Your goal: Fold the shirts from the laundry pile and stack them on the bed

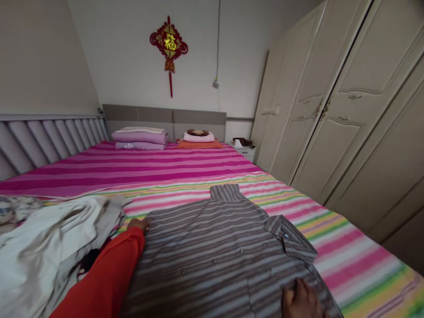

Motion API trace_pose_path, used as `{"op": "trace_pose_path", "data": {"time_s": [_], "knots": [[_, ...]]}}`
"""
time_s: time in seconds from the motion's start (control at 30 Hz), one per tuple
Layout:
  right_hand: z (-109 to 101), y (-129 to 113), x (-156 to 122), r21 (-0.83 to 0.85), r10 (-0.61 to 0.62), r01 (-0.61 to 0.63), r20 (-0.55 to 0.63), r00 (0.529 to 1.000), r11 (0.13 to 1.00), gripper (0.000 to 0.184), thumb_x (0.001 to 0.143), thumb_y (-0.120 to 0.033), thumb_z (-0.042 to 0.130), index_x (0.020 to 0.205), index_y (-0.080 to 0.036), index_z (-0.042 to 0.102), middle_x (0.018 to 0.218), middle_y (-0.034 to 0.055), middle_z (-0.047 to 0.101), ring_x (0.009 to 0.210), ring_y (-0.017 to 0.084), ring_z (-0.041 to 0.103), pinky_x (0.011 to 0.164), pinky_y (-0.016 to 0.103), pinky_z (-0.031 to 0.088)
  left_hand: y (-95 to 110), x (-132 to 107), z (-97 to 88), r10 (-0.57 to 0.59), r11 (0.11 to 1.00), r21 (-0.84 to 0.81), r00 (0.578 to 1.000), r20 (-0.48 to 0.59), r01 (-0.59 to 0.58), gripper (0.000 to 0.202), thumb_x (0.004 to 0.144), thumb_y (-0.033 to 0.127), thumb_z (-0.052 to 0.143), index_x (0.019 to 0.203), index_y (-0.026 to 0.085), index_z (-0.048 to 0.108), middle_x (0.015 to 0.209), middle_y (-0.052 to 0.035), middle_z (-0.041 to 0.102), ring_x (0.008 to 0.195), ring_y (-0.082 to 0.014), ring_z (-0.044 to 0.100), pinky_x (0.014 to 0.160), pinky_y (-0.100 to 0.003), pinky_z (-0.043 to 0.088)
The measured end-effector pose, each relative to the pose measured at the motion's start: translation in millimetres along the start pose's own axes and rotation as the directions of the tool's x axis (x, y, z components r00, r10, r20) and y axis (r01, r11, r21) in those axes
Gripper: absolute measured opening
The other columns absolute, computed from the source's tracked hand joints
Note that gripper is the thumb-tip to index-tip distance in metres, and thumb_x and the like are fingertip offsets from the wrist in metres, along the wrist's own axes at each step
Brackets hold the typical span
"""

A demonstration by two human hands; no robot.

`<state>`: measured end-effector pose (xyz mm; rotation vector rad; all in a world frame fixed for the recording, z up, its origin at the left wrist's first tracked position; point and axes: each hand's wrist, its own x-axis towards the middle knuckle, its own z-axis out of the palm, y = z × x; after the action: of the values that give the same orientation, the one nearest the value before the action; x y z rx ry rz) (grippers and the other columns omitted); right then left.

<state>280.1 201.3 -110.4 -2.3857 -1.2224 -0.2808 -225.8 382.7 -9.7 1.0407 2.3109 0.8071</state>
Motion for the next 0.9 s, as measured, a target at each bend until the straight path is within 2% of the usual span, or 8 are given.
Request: {"op": "trace_pose_path", "data": {"time_s": [0.13, 0.27, 0.33, 0.43, 0.57, 0.67, 0.77, 0.9], "knots": [[8.1, 10.6, 3.4, 0.006, -0.008, 0.008, 0.022, 1.000, 1.000, 0.047, 0.087, -0.036, 0.036, 0.125, -0.017, 0.056, 0.132, 0.0169, 0.056, 0.117, 0.034, 0.054, 0.090, 0.055, 0.044, 7.2, 1.7, -7.6, 0.012, 1.000, 0.023, 0.997, -0.080, -0.010, 0.029, 0.089, 0.038, 0.057, 0.106, 0.015, 0.061, 0.098, -0.0038, 0.065, 0.083, -0.0146, 0.063, 0.074, -0.034, 0.055], [10.8, 14.6, 4.1, 0.019, -0.016, 0.016, 0.044, 0.999, 1.000, 0.046, 0.085, -0.037, 0.040, 0.124, -0.018, 0.057, 0.132, 0.0172, 0.056, 0.116, 0.035, 0.055, 0.089, 0.055, 0.044, 17.6, -20.2, -0.3, 0.078, 0.995, 0.078, 0.966, -0.247, -0.061, 0.037, 0.094, 0.023, 0.039, 0.124, 0.005, 0.051, 0.125, -0.0201, 0.057, 0.115, -0.0290, 0.056, 0.094, -0.049, 0.047], [9.8, 14.1, 3.3, 0.017, -0.018, 0.017, 0.048, 0.999, 1.000, 0.046, 0.085, -0.036, 0.040, 0.124, -0.018, 0.057, 0.131, 0.0171, 0.057, 0.115, 0.035, 0.055, 0.089, 0.055, 0.044, 34.7, -40.0, 23.1, 0.196, 0.978, 0.120, 0.936, -0.293, -0.168, 0.044, 0.093, 0.022, 0.034, 0.133, 0.005, 0.044, 0.141, -0.0220, 0.044, 0.133, -0.0307, 0.039, 0.107, -0.050, 0.035], [6.4, 11.8, 2.3, 0.013, -0.013, 0.013, 0.030, 0.999, 1.000, 0.045, 0.086, -0.035, 0.039, 0.124, -0.019, 0.056, 0.131, 0.0167, 0.057, 0.116, 0.034, 0.054, 0.091, 0.054, 0.042, 72.9, -86.5, 87.8, 0.447, 0.890, 0.170, 0.883, -0.139, -0.424, 0.045, 0.090, 0.030, 0.043, 0.133, 0.020, 0.050, 0.145, -0.0080, 0.046, 0.137, -0.0204, 0.035, 0.112, -0.037, 0.032], [1.5, 8.6, 2.4, 0.014, -0.015, 0.014, 0.052, 0.999, 1.000, 0.046, 0.088, -0.035, 0.035, 0.125, -0.017, 0.054, 0.132, 0.0174, 0.055, 0.118, 0.034, 0.052, 0.092, 0.054, 0.041, 115.3, -170.7, 188.5, 0.707, 0.610, 0.086, 0.590, 0.389, -0.788, 0.054, 0.087, 0.044, 0.045, 0.140, 0.030, 0.043, 0.156, -0.0029, 0.030, 0.141, -0.0287, 0.028, 0.112, -0.054, 0.028], [-1.3, 6.1, 1.5, 0.011, -0.010, 0.009, 0.047, 0.999, 1.000, 0.046, 0.088, -0.035, 0.034, 0.125, -0.016, 0.054, 0.132, 0.0174, 0.055, 0.116, 0.034, 0.053, 0.092, 0.054, 0.040, 124.4, -209.3, 228.2, 0.738, 0.509, 0.033, 0.456, 0.498, -0.860, 0.062, 0.086, 0.055, 0.041, 0.143, 0.033, 0.038, 0.158, 0.0001, 0.023, 0.144, -0.0329, 0.017, 0.113, -0.062, 0.016], [-3.9, 3.8, 0.3, 0.014, -0.004, 0.004, 0.011, 1.000, 1.000, 0.045, 0.088, -0.035, 0.035, 0.124, -0.017, 0.056, 0.131, 0.0178, 0.055, 0.114, 0.034, 0.053, 0.092, 0.054, 0.040, 115.2, -191.0, 220.6, 0.725, 0.482, 0.135, 0.481, 0.493, -0.866, 0.058, 0.089, 0.053, 0.034, 0.143, 0.031, 0.040, 0.155, -0.0014, 0.031, 0.145, -0.0299, 0.017, 0.116, -0.057, 0.013], [-6.5, 1.6, -0.1, 0.006, -0.013, 0.013, 0.025, 1.000, 1.000, 0.046, 0.087, -0.035, 0.035, 0.122, -0.015, 0.057, 0.130, 0.0188, 0.056, 0.115, 0.035, 0.053, 0.090, 0.054, 0.041, 79.4, -110.0, 157.9, 0.670, 0.575, 0.397, 0.690, 0.275, -0.716, 0.051, 0.091, 0.046, 0.039, 0.137, 0.027, 0.049, 0.148, -0.0068, 0.044, 0.140, -0.0309, 0.030, 0.114, -0.053, 0.022]]}}
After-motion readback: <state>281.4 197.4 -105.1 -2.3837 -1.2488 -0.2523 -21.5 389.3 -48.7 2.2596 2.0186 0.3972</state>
